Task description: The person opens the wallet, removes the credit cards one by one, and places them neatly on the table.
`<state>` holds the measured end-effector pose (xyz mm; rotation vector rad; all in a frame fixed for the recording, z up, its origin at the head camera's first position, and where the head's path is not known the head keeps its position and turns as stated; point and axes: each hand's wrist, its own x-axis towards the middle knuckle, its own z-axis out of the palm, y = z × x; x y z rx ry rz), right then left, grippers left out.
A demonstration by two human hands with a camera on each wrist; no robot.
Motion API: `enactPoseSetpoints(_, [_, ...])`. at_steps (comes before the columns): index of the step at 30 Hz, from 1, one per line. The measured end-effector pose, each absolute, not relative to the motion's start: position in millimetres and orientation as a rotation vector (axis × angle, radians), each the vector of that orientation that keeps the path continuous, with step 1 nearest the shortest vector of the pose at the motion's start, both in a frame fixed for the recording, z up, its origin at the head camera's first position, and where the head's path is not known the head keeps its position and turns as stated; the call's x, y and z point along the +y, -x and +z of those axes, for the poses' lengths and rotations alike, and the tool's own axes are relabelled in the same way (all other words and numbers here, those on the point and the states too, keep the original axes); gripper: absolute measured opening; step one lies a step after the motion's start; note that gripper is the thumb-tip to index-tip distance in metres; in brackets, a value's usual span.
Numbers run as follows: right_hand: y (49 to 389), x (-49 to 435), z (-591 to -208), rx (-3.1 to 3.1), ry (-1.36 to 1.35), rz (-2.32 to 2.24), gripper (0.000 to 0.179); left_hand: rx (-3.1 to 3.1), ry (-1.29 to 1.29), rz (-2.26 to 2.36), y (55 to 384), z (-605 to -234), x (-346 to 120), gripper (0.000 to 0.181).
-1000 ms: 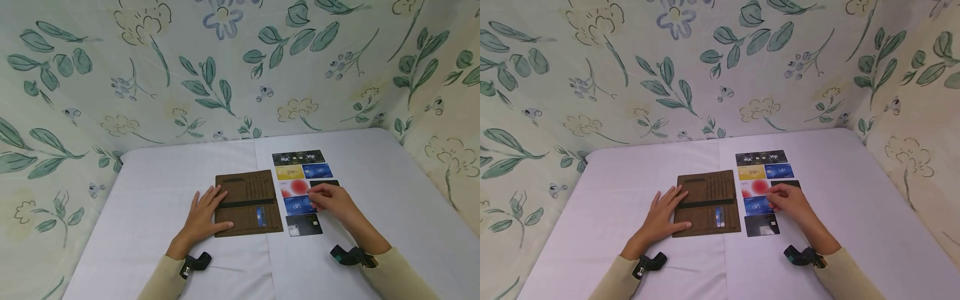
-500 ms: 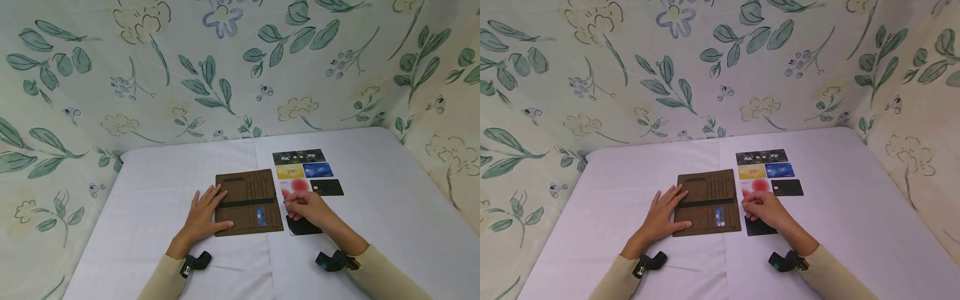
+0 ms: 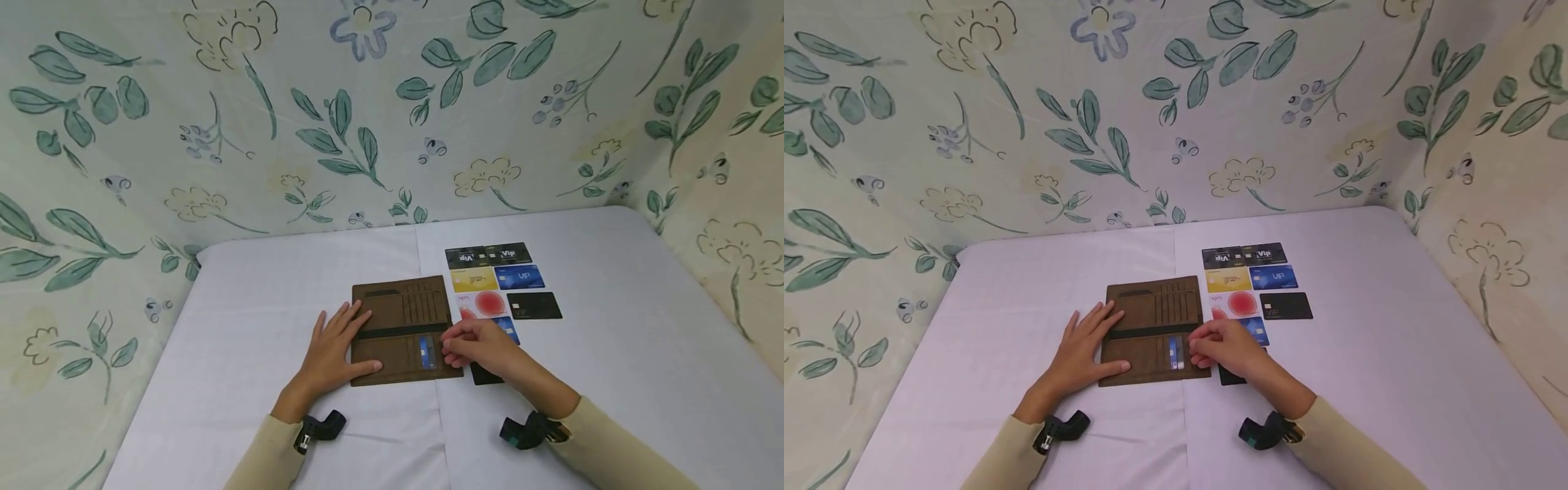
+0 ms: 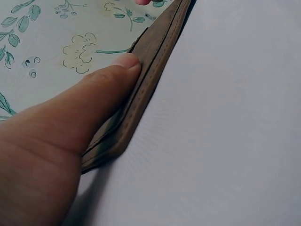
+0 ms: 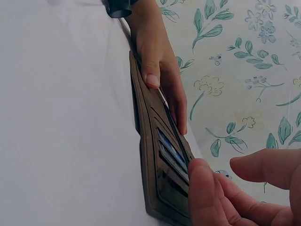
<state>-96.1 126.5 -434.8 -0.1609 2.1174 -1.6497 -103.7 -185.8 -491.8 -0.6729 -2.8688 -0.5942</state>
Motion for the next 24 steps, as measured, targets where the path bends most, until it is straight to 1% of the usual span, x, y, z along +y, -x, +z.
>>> enactPoseSetpoints(12, [99.9,120.2,-435.3,2.012,0.022,-1.656,0.032,-2.867,0.681,-0.588,104.7,-491.1,-185.6,0.096])
enactPoseSetpoints(24, [97.5,128.6,-432.6,1.644,-0.040,-1.836,0.040,-2.881,0.675,-0.584,105.4,-492.2,-186.1,0.096])
